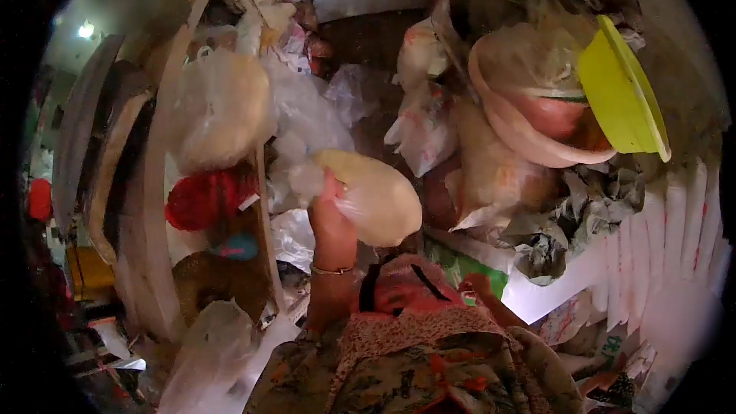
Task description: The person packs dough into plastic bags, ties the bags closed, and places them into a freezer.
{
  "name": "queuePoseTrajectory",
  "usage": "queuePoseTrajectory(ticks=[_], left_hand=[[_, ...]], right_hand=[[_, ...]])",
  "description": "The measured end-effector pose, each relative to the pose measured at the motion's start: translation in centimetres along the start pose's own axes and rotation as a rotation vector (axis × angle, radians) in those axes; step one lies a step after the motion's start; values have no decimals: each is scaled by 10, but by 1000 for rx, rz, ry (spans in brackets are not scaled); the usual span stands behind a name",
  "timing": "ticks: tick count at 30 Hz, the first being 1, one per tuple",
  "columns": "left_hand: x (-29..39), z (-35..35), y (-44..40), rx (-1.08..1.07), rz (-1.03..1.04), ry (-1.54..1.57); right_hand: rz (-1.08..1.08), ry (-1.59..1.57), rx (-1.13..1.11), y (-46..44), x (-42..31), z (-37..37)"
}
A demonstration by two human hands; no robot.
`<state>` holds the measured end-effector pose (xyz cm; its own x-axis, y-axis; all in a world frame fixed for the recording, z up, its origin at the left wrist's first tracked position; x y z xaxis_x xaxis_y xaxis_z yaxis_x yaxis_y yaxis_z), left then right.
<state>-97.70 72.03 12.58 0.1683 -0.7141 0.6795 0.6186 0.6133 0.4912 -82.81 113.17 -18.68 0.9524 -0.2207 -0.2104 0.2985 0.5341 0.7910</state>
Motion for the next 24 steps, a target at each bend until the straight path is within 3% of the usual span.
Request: queuePoseTrajectory(ticks=[3,4,8,10,16,20,22,24], left_hand=[[19,19,-29,-115,-39,138],[23,17,-45,-137,17,157],[38,28,-89,-236,89,149],[33,28,-121,-165,89,117],[37,123,-159,-146,152,30],[28,116,-229,-172,151,65],[27,156,-229,-189,150,44],[26,183,-244,-233,164,26]], right_hand=[[-56,-31,-121,-12,-20,24],[-158,116,-20,-8,-33,35],[-114,256,219,-65,-83,26],[-90,355,341,-91,-119,33],[31,557,513,-162,-214,36],[137,677,648,-191,-257,18],[187,991,713,-201,-277,2],[-148,2060,714,-173,-329,94]])
Point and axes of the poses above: each hand's wrist, its own y-axis away from the middle knuckle, its own z-axis out of the palm, x = y × z, the point moved 5 cm from there along -y, towards the middle knuckle, and after that the axes turned 6 degrees about z, right-handed, at the moved point
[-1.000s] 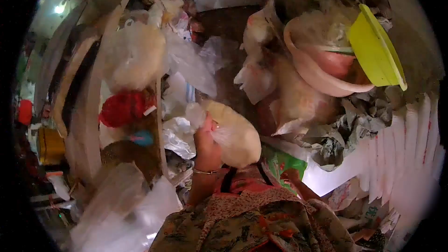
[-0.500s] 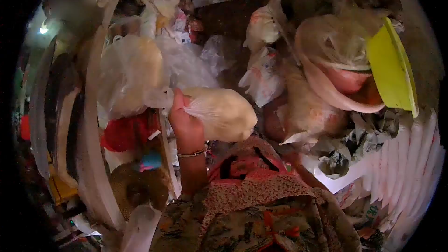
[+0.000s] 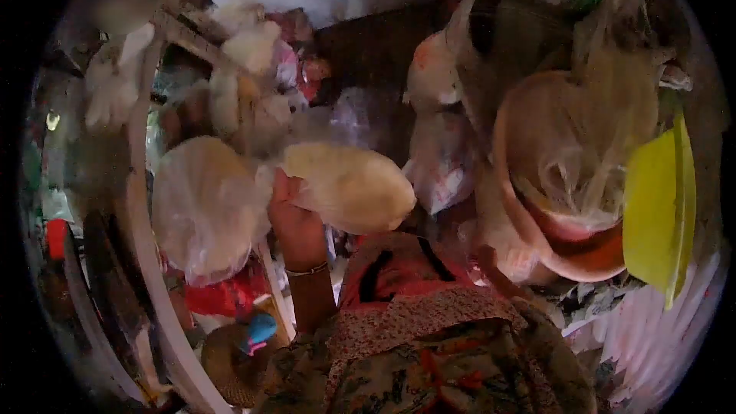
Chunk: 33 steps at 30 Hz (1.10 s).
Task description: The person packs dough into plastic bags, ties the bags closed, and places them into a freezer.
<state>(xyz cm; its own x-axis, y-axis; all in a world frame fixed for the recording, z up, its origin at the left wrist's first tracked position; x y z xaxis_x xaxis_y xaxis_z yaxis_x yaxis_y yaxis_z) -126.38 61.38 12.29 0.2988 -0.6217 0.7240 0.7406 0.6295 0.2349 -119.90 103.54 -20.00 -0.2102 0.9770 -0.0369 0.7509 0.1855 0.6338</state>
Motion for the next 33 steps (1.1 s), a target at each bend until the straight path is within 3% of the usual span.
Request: queuePoseTrajectory(ticks=[2,3,5,9,11,12,14,15,16,17,19,21,26,28,30,32,33], left_hand=[[-11,6,-32,-6,-42,117],[-6,39,-33,-33,-29,128],[4,86,-36,10,95,-291],[-16,100,-96,-159,256,-688],[-45,99,-128,99,-169,-26],[-47,101,-146,85,-152,-11],[-46,112,-182,-91,-142,-288],[-70,96,-213,54,-301,-97],[-61,116,-220,50,-310,-94],[-39,144,-227,-140,-106,-412],[-18,187,-265,-360,154,-707],[-42,176,-304,-277,-66,-698],[-42,159,-404,-188,-220,-522],[-40,178,-405,-125,-235,-511],[-12,195,-406,-3,-152,-217],[3,200,-412,101,-187,-157],[13,200,-420,123,-227,-134]], right_hand=[[-28,-136,41,-6,3,-23],[52,-389,-26,-11,12,-23],[240,-859,-129,-27,21,-31],[289,-1094,-149,-70,14,-66],[293,-1131,-136,-98,2,-91],[289,-1144,-133,-116,-5,-104],[286,-1156,-119,-150,-23,-139],[286,-1160,-110,-168,-31,-155],[290,-1167,-103,-183,-40,-171],[290,-1170,-84,-197,-48,-191],[299,-1175,-55,-227,-64,-227],[309,-1175,-21,-254,-78,-260],[197,-1068,93,-278,-127,-320],[67,-956,170,-286,-127,-334],[-183,-654,351,-294,-141,-366],[-412,-449,504,-311,-168,-405],[-381,-735,436,-329,-183,-421]])
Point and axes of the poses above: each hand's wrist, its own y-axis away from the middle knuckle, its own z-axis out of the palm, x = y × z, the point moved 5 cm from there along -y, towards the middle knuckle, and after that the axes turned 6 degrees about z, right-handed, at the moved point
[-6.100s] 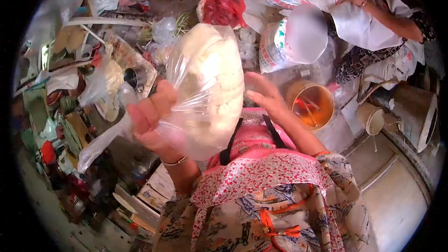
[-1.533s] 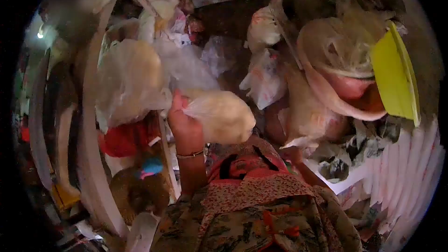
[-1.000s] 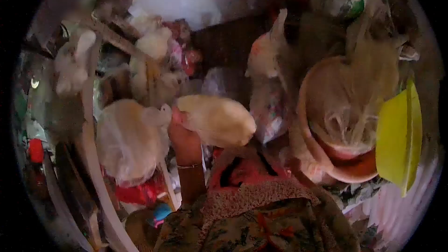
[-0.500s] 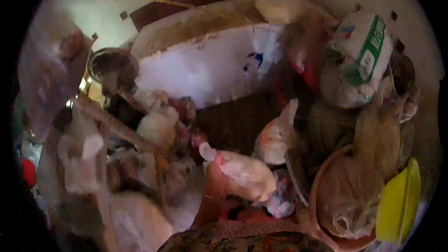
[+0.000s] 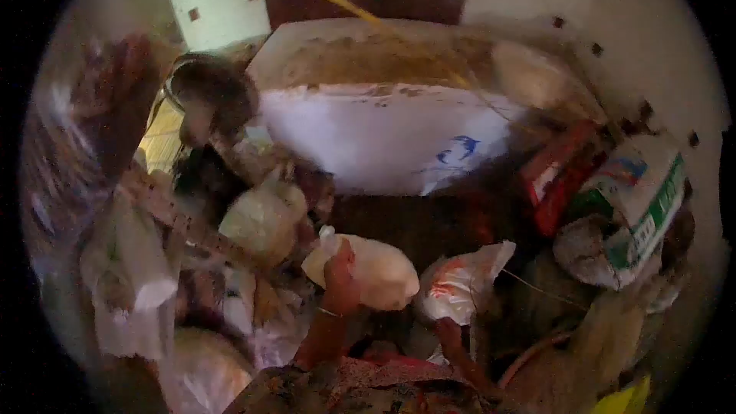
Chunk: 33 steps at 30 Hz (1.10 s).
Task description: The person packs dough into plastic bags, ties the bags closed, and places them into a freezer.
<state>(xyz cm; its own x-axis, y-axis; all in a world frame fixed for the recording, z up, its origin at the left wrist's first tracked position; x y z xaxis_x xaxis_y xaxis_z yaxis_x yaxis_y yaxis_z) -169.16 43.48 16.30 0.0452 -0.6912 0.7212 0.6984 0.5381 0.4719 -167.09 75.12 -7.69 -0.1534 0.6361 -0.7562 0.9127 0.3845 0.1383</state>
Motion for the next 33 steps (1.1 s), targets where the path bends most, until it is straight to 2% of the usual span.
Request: queuePoseTrajectory(ticks=[2,4,5,6,7,8,10,12,13,14,15,16,17,18,19,21,22,23,25,26,28,31,33], left_hand=[[28,-15,-5,-24,59,35],[38,-13,-6,-142,170,58],[37,-16,-15,-118,164,72],[35,-25,-25,8,152,114],[29,-33,-30,136,139,157],[23,-33,-31,163,133,172],[20,-35,-44,249,196,237],[7,-45,-65,278,300,296],[7,-55,-71,272,372,330],[13,-45,-66,135,349,370],[16,-53,-70,159,360,384],[13,-62,-77,230,362,351],[7,-69,-82,301,355,323],[4,-64,-87,329,343,344],[6,-59,-92,387,427,345],[2,-67,-104,476,478,370],[-5,-74,-114,427,425,457],[-14,-78,-123,414,393,497],[-23,-76,-137,402,336,551],[-20,-68,-140,430,304,618],[-12,-57,-154,449,246,703],[-12,-57,-180,422,201,657],[-28,-85,-202,576,229,341]], right_hand=[[-19,-364,-11,-46,-16,13],[48,-446,-53,-83,-23,11],[235,-413,-74,-106,-51,7],[269,-679,-158,-127,-89,-4],[169,-581,-172,-145,-78,-4],[69,-485,-177,-162,-68,-5],[-176,-18,-136,-194,-47,-1],[195,-602,-311,-224,-111,-15],[188,-604,-346,-235,-113,-9],[187,-540,-358,-248,-113,-8],[187,-471,-366,-256,-119,-10],[30,-338,-431,-266,-128,-13],[35,-317,-453,-280,-122,-7],[-56,-312,-484,-294,-119,1],[-143,-307,-514,-306,-114,8],[-29,-245,-545,-316,-145,8],[70,-211,-545,-323,-154,12],[3,-213,-533,-340,-137,25],[78,-235,-649,-358,-145,34],[94,-215,-638,-364,-160,35],[314,-372,-590,-376,-192,42],[281,-393,-608,-420,-227,61],[237,-382,-636,-456,-245,87]])
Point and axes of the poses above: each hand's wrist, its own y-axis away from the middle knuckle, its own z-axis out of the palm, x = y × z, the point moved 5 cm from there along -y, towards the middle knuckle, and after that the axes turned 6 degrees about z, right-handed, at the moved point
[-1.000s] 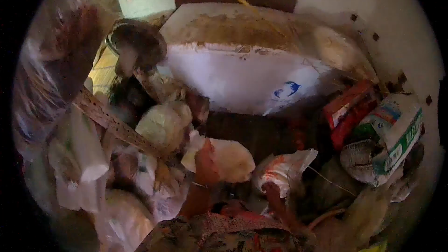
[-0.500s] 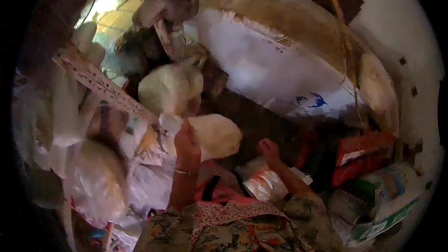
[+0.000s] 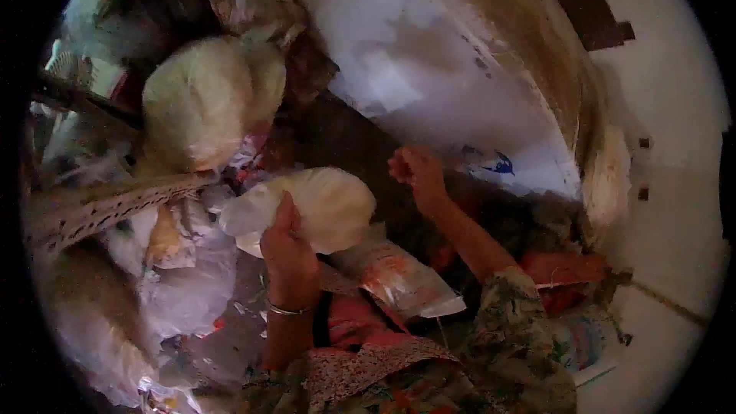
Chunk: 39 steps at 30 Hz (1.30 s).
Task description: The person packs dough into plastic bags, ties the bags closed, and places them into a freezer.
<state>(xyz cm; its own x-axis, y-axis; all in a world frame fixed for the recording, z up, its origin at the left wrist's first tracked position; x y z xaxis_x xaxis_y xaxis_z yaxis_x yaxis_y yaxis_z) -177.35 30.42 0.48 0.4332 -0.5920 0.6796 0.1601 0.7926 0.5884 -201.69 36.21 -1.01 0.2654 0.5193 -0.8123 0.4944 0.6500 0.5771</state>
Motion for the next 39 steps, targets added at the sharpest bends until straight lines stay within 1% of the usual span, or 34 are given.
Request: queuePoseTrajectory(ticks=[1,2,3,4,6,7,9,10,11,12,13,15,16,18,20,21,22,23,24,25,26,27,28,30,32,34,35,36,37,38,39], left_hand=[[-8,0,-14,13,-12,8],[-18,2,-28,65,-103,189],[-24,6,-44,113,-191,367],[-19,14,-54,109,-193,356],[2,37,-65,7,-146,88],[4,43,-73,-4,-143,71],[11,50,-88,39,-69,21],[20,57,-97,19,-76,4],[33,65,-98,14,-18,-146],[40,75,-104,-12,35,-292],[34,77,-122,-91,14,-300],[30,64,-149,-212,266,-208],[38,71,-157,-201,250,-381],[57,82,-161,-201,262,-562],[54,82,-175,-116,-33,168],[53,72,-185,-132,-35,161],[61,53,-196,-115,246,-476],[58,57,-191,-138,405,-793],[58,67,-182,-110,573,-1111],[58,42,-197,-110,464,-936],[53,48,-201,-107,431,-856],[48,55,-204,-102,399,-776],[46,67,-192,-197,563,-836],[34,81,-180,-239,409,-495],[16,109,-173,-178,46,-28],[10,114,-173,-152,8,32],[2,103,-178,-198,97,-7],[3,113,-174,-247,175,-47],[3,120,-170,-222,194,-44],[8,140,-160,-120,73,1],[8,156,-156,-21,-49,49]], right_hand=[[-64,-8,-39,-18,-12,5],[-52,-2,-38,-35,-22,12],[-47,-122,-5,-52,-34,22],[-49,-253,32,-66,-44,27],[-64,-307,18,-90,-63,31],[-77,-351,5,-100,-71,31],[-114,-404,18,-117,-84,27],[-140,-433,30,-126,-92,26],[-153,-448,54,-130,-97,23],[-137,-445,138,-136,-103,16],[-133,-445,251,-143,-110,4],[-287,-604,156,-150,-111,-5],[-295,-650,162,-155,-112,-6],[-321,-714,164,-157,-114,-3],[-289,-724,169,-161,-111,10],[-300,-733,179,-166,-109,19],[-306,-828,123,-173,-107,30],[-314,-921,63,-178,-106,37],[-349,-944,67,-164,-109,12],[-306,-1009,-48,-168,-107,35],[-272,-1082,-178,-174,-110,40],[-247,-811,-38,-175,-110,34],[-248,-835,-80,-176,-110,34],[-240,-930,-2,-182,-101,30],[-281,-1142,-58,-197,-81,22],[-260,-1232,-222,-191,-98,9],[-239,-1232,-264,-194,-97,3],[-248,-1048,-291,-199,-93,-3],[-259,-865,-316,-202,-90,-7],[-249,-861,-344,-195,-94,-4],[-227,-837,-287,-195,-99,-8]])
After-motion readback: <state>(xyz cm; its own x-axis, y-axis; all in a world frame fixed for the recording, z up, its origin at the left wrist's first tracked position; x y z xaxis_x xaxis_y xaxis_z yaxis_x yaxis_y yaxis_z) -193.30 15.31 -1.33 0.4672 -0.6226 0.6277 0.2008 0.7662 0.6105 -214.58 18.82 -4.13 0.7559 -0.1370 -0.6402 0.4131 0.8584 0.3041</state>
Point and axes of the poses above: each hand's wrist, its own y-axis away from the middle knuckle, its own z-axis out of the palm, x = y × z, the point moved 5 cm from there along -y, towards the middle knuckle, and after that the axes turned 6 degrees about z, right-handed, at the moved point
